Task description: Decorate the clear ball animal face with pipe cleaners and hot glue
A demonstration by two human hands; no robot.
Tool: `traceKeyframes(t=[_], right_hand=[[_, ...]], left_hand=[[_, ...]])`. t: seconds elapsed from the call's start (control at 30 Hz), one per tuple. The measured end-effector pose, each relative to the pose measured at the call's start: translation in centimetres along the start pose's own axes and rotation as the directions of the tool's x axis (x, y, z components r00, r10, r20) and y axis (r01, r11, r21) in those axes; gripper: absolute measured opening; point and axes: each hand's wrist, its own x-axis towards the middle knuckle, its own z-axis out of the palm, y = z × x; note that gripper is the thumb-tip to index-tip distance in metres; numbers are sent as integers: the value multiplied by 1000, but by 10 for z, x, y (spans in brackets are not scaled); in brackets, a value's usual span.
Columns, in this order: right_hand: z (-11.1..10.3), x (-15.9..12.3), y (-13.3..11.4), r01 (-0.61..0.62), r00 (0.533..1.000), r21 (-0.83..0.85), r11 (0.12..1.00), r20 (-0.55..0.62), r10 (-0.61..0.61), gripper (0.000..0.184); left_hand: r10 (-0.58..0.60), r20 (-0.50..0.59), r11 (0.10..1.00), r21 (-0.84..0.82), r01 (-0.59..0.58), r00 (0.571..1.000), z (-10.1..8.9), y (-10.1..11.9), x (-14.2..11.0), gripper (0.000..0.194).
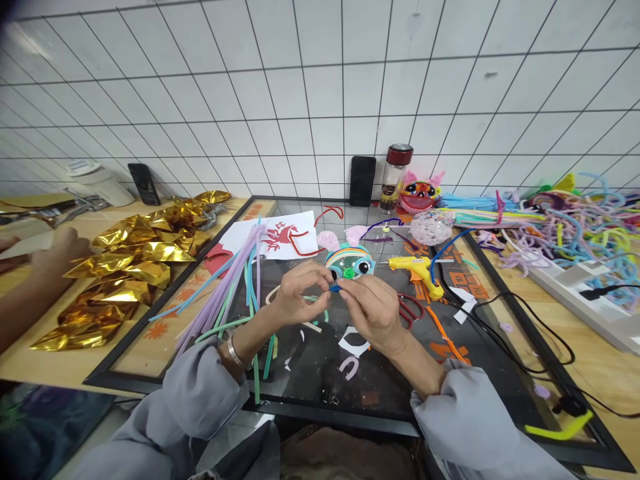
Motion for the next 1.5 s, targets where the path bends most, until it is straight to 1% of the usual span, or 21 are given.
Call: traceKeyframes(t=[0.1, 0.2, 0.27, 0.33, 0.4, 0.5, 0.57, 0.7, 0.77, 0.83, 0.87, 0.93, 1.03, 1.1, 1.17, 1.23, 1.3, 1.4, 1.43, 1.5], right_hand=[[-1, -1, -3, -172, 983, 94, 981, -43, 177, 18], [-1, -1, -3, -313, 937, 194, 930, -100, 336, 13], [0, -2, -3, -396, 893, 258, 881, -116, 435, 14], [1, -2, -2, -448, 858, 306, 840, -116, 500, 15], [3, -2, -1, -462, 844, 338, 820, -115, 523, 15], [4, -2, -2, -459, 851, 350, 817, -93, 518, 14], [3, -2, -4, -438, 868, 343, 831, -78, 490, 12], [2, 1, -7, -351, 916, 326, 878, -77, 394, 9], [1, 2, -8, -329, 927, 307, 893, -74, 367, 8], [0, 3, -9, -341, 926, 288, 895, -60, 372, 8], [0, 4, -10, -360, 920, 288, 888, -48, 389, 9], [1, 3, -11, -420, 893, 322, 848, -20, 450, 10], [2, 1, -11, -520, 824, 445, 729, 35, 566, 12], [4, 0, -11, -558, 781, 518, 648, 65, 621, 12], [5, -1, -11, -570, 764, 551, 610, 80, 641, 12], [5, -1, -12, -556, 784, 540, 633, 87, 614, 12], [5, 0, -13, -513, 834, 481, 711, 82, 546, 11], [4, 1, -17, -386, 918, 335, 860, 45, 394, 11], [4, 1, -18, -339, 938, 285, 897, 32, 344, 12], [4, 1, -19, -264, 964, 210, 941, 17, 266, 14]], left_hand=[[-83, -73, 995, -64, 78, 994, 2, 3, -1, 10], [-171, -123, 975, -165, 150, 978, 5, 5, -1, 11], [-235, -118, 956, -206, 208, 965, 6, 7, -1, 11], [-287, -83, 935, -242, 260, 954, 6, 9, -1, 14], [-315, -28, 913, -284, 294, 949, 7, 11, -1, 19], [-330, 18, 893, -318, 319, 944, 8, 13, -3, 22], [-332, 16, 888, -332, 318, 943, 9, 14, -3, 24], [-355, 2, 871, -362, 331, 935, 9, 13, -4, 26], [-376, -11, 862, -372, 346, 926, 9, 13, -4, 26], [-398, -26, 849, -389, 358, 917, 10, 14, -5, 25], [-411, -31, 839, -404, 365, 911, 11, 14, -5, 25], [-445, -36, 805, -454, 382, 895, 12, 15, -4, 26], [-515, -32, 726, -548, 416, 856, 14, 16, -3, 27], [-552, -27, 685, -585, 435, 833, 15, 18, -2, 29], [-573, -25, 665, -597, 447, 819, 16, 19, -2, 31], [-583, -31, 661, -599, 452, 812, 16, 19, -3, 30], [-581, -50, 673, -592, 444, 812, 16, 18, -3, 28], [-554, -101, 706, -582, 403, 826, 16, 16, -3, 25], [-544, -112, 714, -582, 388, 831, 16, 16, -4, 24], [-521, -117, 722, -589, 363, 846, 15, 14, -4, 22]])
